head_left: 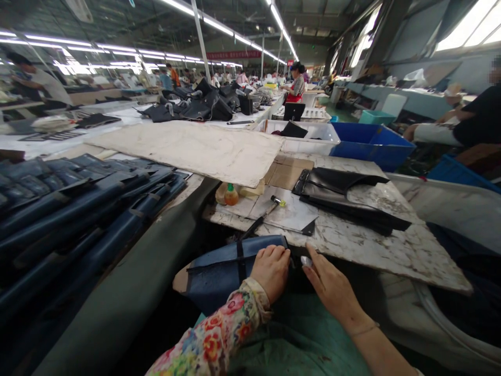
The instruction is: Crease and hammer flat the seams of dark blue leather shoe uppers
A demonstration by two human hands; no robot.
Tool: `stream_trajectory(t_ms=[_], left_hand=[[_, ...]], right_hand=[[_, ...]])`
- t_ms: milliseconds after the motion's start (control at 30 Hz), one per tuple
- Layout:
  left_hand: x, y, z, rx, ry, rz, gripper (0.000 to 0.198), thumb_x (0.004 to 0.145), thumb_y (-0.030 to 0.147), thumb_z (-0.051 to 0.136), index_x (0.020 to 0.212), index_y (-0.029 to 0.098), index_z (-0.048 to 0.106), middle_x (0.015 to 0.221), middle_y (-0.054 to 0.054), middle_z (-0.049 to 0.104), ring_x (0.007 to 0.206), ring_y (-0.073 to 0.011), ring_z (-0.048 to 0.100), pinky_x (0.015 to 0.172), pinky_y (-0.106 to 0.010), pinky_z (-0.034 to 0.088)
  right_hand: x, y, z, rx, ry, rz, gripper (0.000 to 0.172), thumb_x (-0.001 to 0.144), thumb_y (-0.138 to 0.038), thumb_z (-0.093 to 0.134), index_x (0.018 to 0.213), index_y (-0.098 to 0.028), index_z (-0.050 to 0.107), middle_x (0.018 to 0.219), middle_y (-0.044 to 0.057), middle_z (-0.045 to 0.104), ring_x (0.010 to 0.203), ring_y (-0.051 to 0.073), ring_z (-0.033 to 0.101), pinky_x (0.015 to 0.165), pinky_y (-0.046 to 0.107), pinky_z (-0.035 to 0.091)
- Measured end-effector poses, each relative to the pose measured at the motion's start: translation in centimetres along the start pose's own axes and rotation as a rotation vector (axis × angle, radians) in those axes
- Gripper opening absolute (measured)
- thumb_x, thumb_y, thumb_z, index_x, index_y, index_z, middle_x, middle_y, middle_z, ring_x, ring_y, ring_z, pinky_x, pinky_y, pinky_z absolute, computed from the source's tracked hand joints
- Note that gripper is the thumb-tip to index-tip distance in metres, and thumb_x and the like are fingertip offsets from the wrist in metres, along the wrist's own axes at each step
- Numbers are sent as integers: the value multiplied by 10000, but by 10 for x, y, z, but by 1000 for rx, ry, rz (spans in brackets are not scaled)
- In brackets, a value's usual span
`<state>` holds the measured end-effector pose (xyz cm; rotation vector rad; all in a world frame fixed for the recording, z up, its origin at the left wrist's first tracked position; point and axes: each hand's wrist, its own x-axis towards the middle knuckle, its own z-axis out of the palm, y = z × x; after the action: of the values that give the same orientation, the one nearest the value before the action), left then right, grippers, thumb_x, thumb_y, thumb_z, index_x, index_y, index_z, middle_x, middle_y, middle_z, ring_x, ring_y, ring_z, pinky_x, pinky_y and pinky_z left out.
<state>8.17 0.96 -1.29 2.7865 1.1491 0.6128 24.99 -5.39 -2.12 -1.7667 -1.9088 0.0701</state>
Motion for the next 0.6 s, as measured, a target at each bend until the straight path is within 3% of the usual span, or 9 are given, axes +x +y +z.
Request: stream_trajectory(t_ms=[167, 333, 600], left_hand=[[-6, -4, -5, -20, 2, -3, 318, 867, 169, 439, 1172, 181, 526, 1045, -55, 595, 966, -187, 514, 820, -343, 443], [-21, -15, -11, -3, 25, -27, 318, 873, 163, 412, 1167, 173, 533, 1047, -76, 603, 979, -190, 525, 861, -355, 444], [-39, -28, -18, 5, 12, -52, 338, 855, 134, 419, 1169, 161, 543, 1079, -81, 614, 986, -205, 532, 882, -359, 435]], right_hand=[[13, -17, -3, -20, 53, -77, 357, 931, -282, 339, 1217, -184, 530, 1081, 106, 575, 1024, 241, 529, 913, 421, 453], [23, -37, -6, 27, 49, -147, 339, 916, -218, 370, 1215, -202, 531, 1083, 88, 569, 1023, 228, 514, 921, 408, 448], [21, -55, 19, -7, 15, -181, 322, 903, -154, 383, 1169, -196, 559, 1051, 84, 590, 973, 226, 522, 883, 390, 477]])
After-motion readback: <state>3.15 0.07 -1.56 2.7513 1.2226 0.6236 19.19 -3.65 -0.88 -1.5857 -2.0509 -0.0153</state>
